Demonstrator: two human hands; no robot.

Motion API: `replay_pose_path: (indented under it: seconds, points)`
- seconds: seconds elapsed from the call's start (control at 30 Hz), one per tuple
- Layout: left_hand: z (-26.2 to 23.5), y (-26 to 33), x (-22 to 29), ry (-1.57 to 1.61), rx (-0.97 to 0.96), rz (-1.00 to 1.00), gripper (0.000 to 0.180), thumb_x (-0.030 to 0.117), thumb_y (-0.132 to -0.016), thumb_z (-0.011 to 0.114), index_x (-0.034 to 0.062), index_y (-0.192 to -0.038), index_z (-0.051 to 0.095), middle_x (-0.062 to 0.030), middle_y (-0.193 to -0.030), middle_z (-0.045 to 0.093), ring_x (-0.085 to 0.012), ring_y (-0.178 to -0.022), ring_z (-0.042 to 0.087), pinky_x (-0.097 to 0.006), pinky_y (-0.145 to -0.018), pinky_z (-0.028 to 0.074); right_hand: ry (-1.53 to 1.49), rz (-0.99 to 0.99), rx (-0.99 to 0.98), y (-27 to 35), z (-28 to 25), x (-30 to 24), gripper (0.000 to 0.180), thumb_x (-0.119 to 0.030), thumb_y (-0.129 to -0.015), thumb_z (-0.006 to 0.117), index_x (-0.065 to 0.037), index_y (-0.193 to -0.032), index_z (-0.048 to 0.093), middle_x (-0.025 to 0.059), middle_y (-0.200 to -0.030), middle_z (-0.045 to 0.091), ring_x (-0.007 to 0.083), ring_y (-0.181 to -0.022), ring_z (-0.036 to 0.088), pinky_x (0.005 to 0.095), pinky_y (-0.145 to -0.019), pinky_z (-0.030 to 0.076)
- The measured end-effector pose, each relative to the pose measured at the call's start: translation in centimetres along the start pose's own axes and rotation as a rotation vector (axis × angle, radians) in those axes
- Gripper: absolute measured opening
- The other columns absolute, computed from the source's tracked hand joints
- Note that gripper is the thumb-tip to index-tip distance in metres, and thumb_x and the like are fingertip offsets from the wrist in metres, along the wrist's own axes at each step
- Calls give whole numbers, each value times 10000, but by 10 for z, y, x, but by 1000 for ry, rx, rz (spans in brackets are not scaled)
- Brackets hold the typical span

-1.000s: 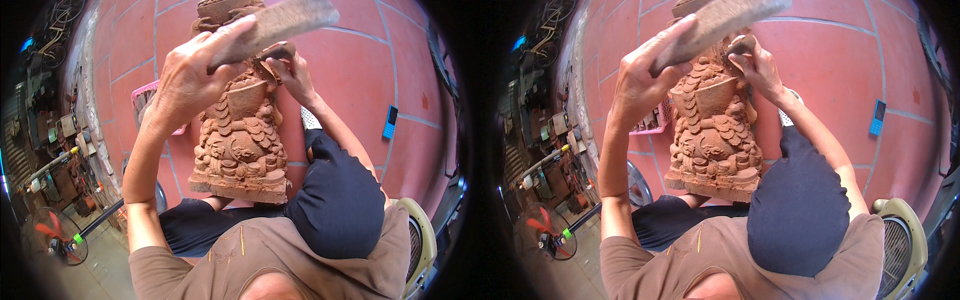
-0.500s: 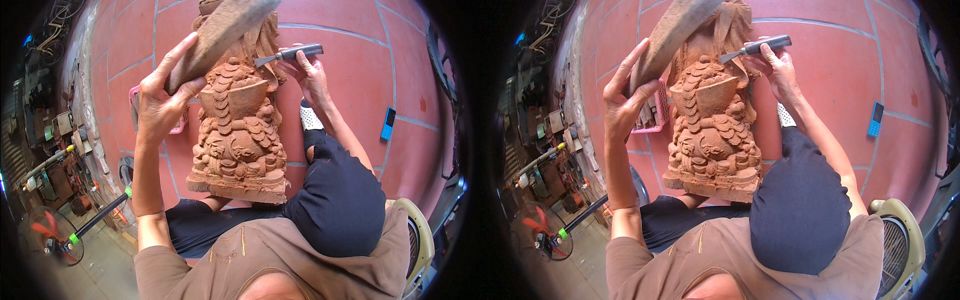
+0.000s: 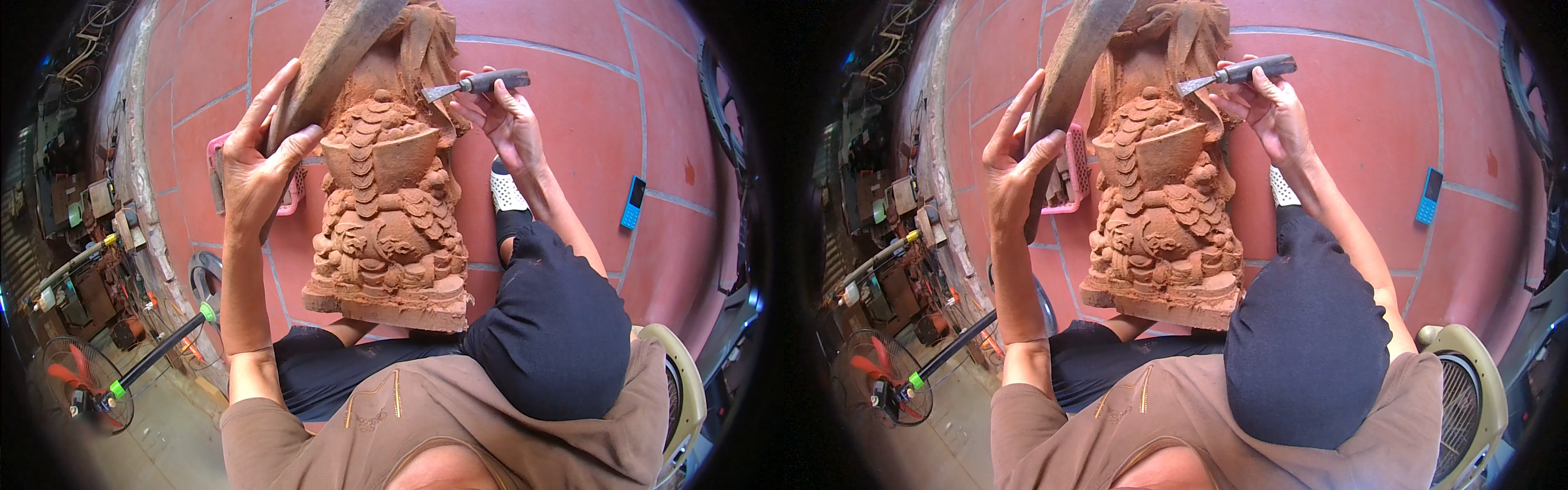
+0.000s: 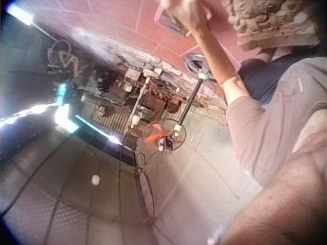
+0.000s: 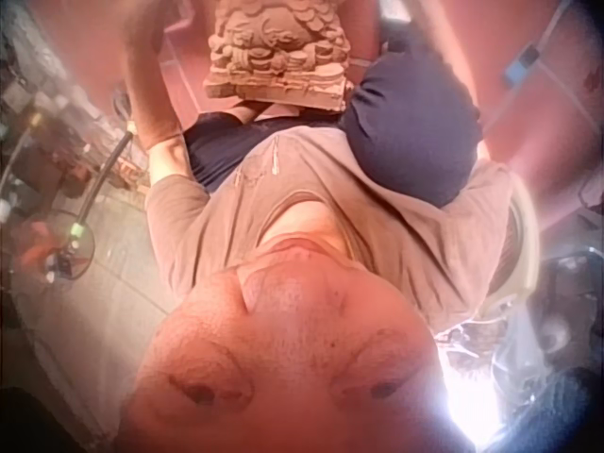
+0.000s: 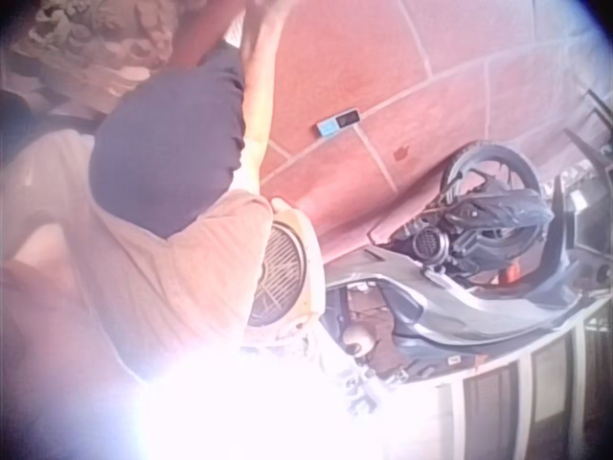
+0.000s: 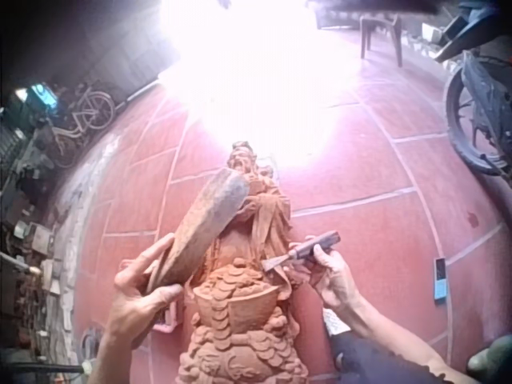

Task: The person carves a wooden sculpture using a chisel and mallet. They repeatedly strike the chisel to shape the upper portion of the figure, then switch to a smaller tool to refine details on the face and head area.

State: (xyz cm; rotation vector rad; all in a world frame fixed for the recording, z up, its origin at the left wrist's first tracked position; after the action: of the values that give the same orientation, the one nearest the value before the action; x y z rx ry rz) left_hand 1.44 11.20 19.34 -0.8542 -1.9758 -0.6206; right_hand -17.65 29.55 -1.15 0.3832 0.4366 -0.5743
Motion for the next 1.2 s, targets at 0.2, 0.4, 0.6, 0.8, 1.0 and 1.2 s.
replay_pose_path:
  seconds: [0.2, 0.4, 0.6, 0.8, 1.0, 1.2]
  points:
    - [3, -2, -6, 9, -12, 32, 654, 48, -828, 770, 167, -1433, 553, -105, -1099, 711, -139, -928, 688, -271, -789, 579, 472, -163, 12, -10, 2, -18, 296, -163, -1003, 600, -45, -1260, 513, 152, -1207, 669, 240, -1110, 661, 403, -955, 578]
    - [7, -4, -12, 41, -35, 27, 654, 45, -831, 766, 156, -1437, 547, -105, -1129, 704, -135, -949, 682, -269, -815, 571, 786, -385, -175, -33, 21, -16, 289, -68, -969, 636, -90, -1240, 536, 58, -1150, 692, 140, -1081, 654, 301, -951, 553]
    - [16, -4, -14, 39, -99, 62, 654, 38, -832, 757, 145, -1439, 540, -102, -1275, 657, -178, -1127, 640, -315, -986, 515, 855, -490, -274, -38, 41, -19, 285, -55, -971, 623, -89, -1239, 532, 41, -1128, 689, 142, -1083, 654, 321, -974, 545]
    - [24, -7, -6, 8, -113, 84, 664, 48, -817, 768, 141, -1434, 541, -126, -1317, 641, -209, -1167, 634, -350, -1020, 507, 1083, -605, -327, -40, 54, -15, 300, -84, -959, 649, -66, -1231, 523, 62, -1087, 699, 157, -1039, 679, 337, -942, 563]
    - [28, -19, 6, -32, -96, 181, 677, 60, -805, 778, 127, -1434, 537, -155, -1315, 642, -229, -1166, 639, -362, -1016, 508, 1270, -702, -270, -41, 55, -3, 332, -167, -944, 685, -71, -1210, 512, 146, -940, 699, 301, -870, 719, 377, -768, 592]
    - [36, -23, 35, -178, -89, 351, 707, 123, -801, 793, 97, -1447, 505, -192, -1258, 657, -265, -1119, 667, -372, -963, 530, 1284, -733, -278, -44, 53, -4, 349, -181, -934, 699, -56, -1200, 512, 160, -927, 700, 342, -880, 714, 395, -713, 569]
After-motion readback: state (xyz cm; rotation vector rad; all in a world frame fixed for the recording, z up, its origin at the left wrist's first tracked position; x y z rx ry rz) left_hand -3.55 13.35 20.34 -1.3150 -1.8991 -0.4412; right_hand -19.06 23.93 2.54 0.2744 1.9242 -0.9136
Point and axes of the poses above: each hand's wrist, its own y-axis away from the middle knuckle, its own z-axis out of the palm, x = y × z, the point moved 6 cm from there along -y, towards the middle knuckle
